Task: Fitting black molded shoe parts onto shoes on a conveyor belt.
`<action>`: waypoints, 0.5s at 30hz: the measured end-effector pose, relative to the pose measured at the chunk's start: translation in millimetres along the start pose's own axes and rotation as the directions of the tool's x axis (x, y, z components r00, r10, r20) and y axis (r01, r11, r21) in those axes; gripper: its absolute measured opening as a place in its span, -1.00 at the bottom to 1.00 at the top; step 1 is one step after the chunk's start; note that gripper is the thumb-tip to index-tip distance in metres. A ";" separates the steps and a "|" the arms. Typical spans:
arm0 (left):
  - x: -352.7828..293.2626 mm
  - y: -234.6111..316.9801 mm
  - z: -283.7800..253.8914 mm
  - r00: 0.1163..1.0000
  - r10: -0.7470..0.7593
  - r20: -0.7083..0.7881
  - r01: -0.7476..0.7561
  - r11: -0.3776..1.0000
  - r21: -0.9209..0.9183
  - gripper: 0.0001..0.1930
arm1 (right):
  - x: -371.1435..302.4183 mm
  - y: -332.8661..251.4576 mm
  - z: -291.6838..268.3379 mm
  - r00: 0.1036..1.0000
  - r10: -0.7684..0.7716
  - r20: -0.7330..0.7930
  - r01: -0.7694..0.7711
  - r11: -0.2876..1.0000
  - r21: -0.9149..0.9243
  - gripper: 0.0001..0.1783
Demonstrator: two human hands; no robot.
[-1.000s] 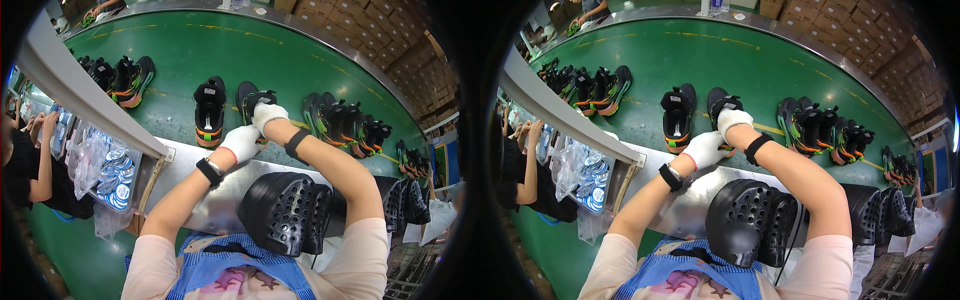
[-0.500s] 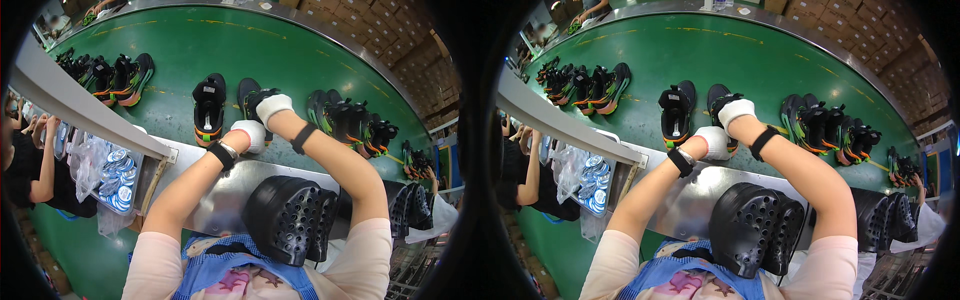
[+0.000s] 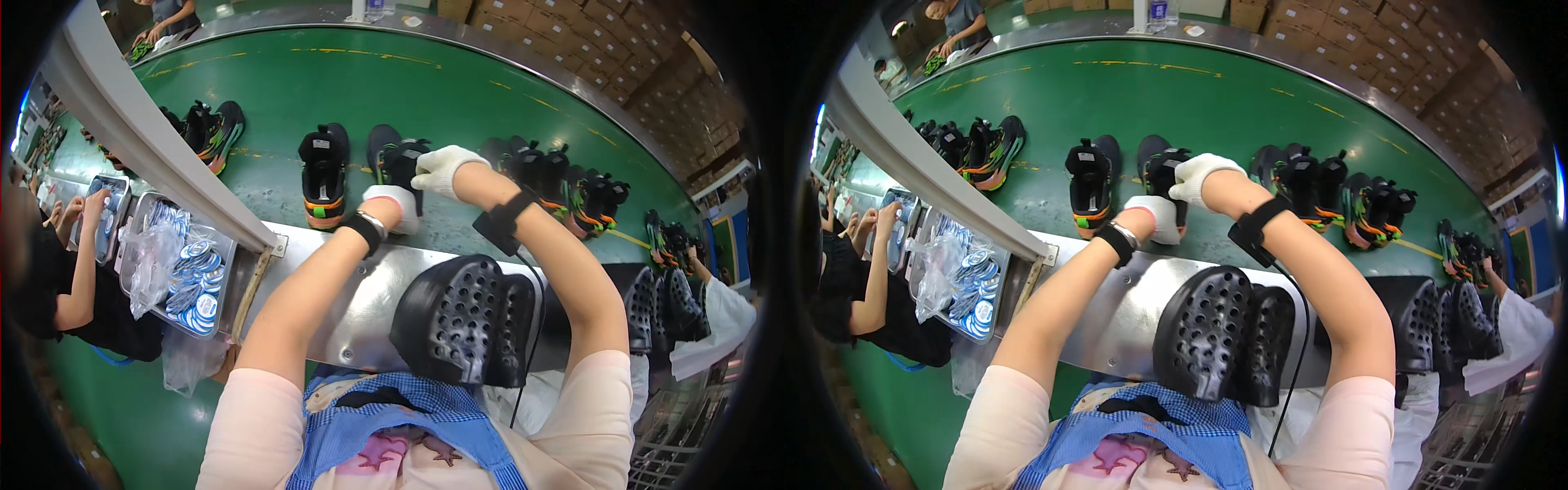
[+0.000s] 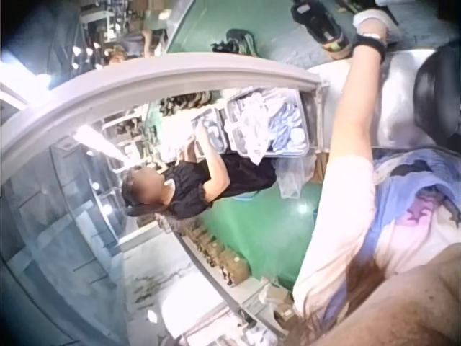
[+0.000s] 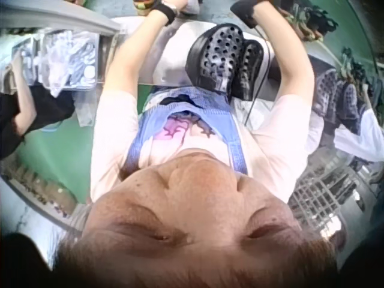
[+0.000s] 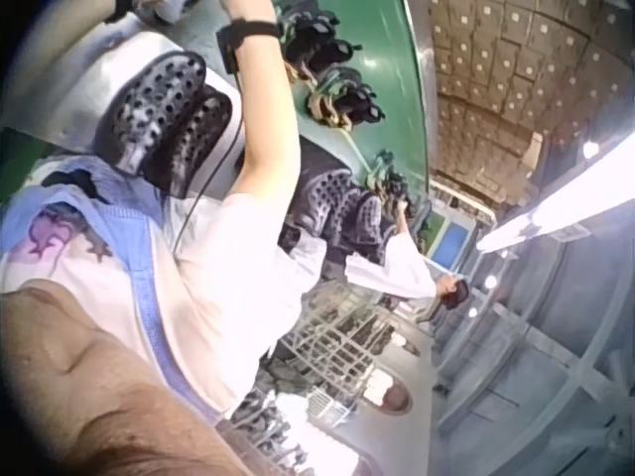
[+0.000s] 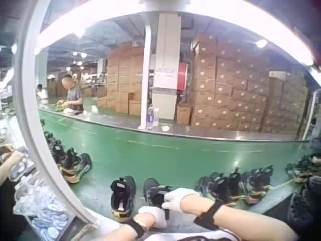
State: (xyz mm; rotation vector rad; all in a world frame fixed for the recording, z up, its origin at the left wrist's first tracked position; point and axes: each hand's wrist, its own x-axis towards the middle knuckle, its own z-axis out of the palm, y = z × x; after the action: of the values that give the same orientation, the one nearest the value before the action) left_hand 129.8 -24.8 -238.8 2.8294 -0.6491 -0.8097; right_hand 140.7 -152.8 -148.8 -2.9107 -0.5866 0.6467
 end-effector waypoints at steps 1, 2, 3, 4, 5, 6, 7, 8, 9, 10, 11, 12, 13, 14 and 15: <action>-5.2 -3.3 -2.4 0.999 -0.049 0.017 0.050 0.998 -0.035 -0.52 | -20.6 -1.0 -6.9 0.997 -0.011 -0.072 0.014 0.999 0.036 -0.61; -6.6 -10.5 0.0 1.000 -0.022 -0.015 0.021 0.997 -0.068 -0.53 | -41.4 -2.1 -15.9 0.993 -0.008 -0.116 0.012 0.999 0.040 -0.62; -8.6 -16.2 1.6 0.999 0.006 -0.048 -0.011 0.995 -0.099 -0.53 | -64.7 -4.8 -26.0 0.987 -0.003 -0.161 0.010 0.999 0.042 -0.62; -16.8 -11.8 -6.6 1.000 -0.020 -0.007 0.019 0.990 -0.136 -0.57 | -88.7 -4.8 -32.8 0.981 0.042 -0.189 -0.034 0.998 0.047 -0.62; -25.1 -7.4 -15.0 0.998 -0.046 0.035 0.051 0.984 -0.171 -0.61 | -112.0 -3.9 -35.9 0.973 0.086 -0.216 -0.076 0.996 0.054 -0.62; -33.7 -6.9 -21.3 0.995 -0.053 0.084 0.068 0.982 -0.178 -0.67 | -135.4 -1.5 -33.8 0.953 0.075 -0.293 -0.059 0.996 0.061 -0.61; -37.4 -14.0 -20.4 0.996 -0.051 0.076 0.064 0.982 -0.179 -0.66 | -156.6 0.9 -30.5 0.939 0.060 -0.338 -0.057 0.998 0.018 -0.61; -41.9 -22.0 -20.2 0.994 -0.063 0.087 0.077 0.981 -0.176 -0.62 | -174.6 2.2 -24.4 0.925 0.084 -0.371 -0.094 0.995 -0.010 -0.62; -46.4 -26.2 -21.0 0.993 -0.066 0.096 0.082 0.982 -0.170 -0.58 | -195.0 -2.0 -20.5 0.919 0.183 -0.350 -0.193 0.981 0.005 -0.65; -54.8 -34.6 -19.9 1.000 0.002 0.016 0.000 0.991 -0.131 -0.48 | -213.3 3.5 -5.4 0.881 0.123 -0.457 -0.130 0.991 0.015 -0.69; -53.7 -28.7 -22.1 0.999 0.029 -0.015 -0.030 0.998 -0.047 -0.45 | -233.9 25.2 15.9 0.848 0.159 -0.506 -0.161 0.986 0.041 -0.71; -62.6 -30.9 -24.1 0.993 0.030 -0.111 -0.043 0.993 -0.113 -0.48 | -245.9 26.9 31.1 0.842 0.214 -0.495 -0.210 0.976 0.065 -0.71; -75.1 -30.8 -30.6 0.979 0.014 -0.204 -0.051 0.982 -0.181 -0.50 | -252.9 27.3 43.4 0.845 0.281 -0.455 -0.270 0.959 0.089 -0.71; -84.1 -29.6 -42.4 0.957 -0.078 -0.280 0.018 0.978 -0.208 -0.54 | -258.5 32.3 58.8 0.837 0.320 -0.444 -0.295 0.947 0.127 -0.71; -89.6 -32.7 -47.6 0.898 -0.186 -0.399 0.114 0.974 -0.197 -0.48 | -263.6 37.3 75.0 0.827 0.357 -0.433 -0.318 0.934 0.164 -0.71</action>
State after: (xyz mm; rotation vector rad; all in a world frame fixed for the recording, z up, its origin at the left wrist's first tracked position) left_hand 98.6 43.9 -163.5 2.7826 -0.2848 -0.2396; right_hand -98.5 -288.9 -121.4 -2.9467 0.0177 -0.0128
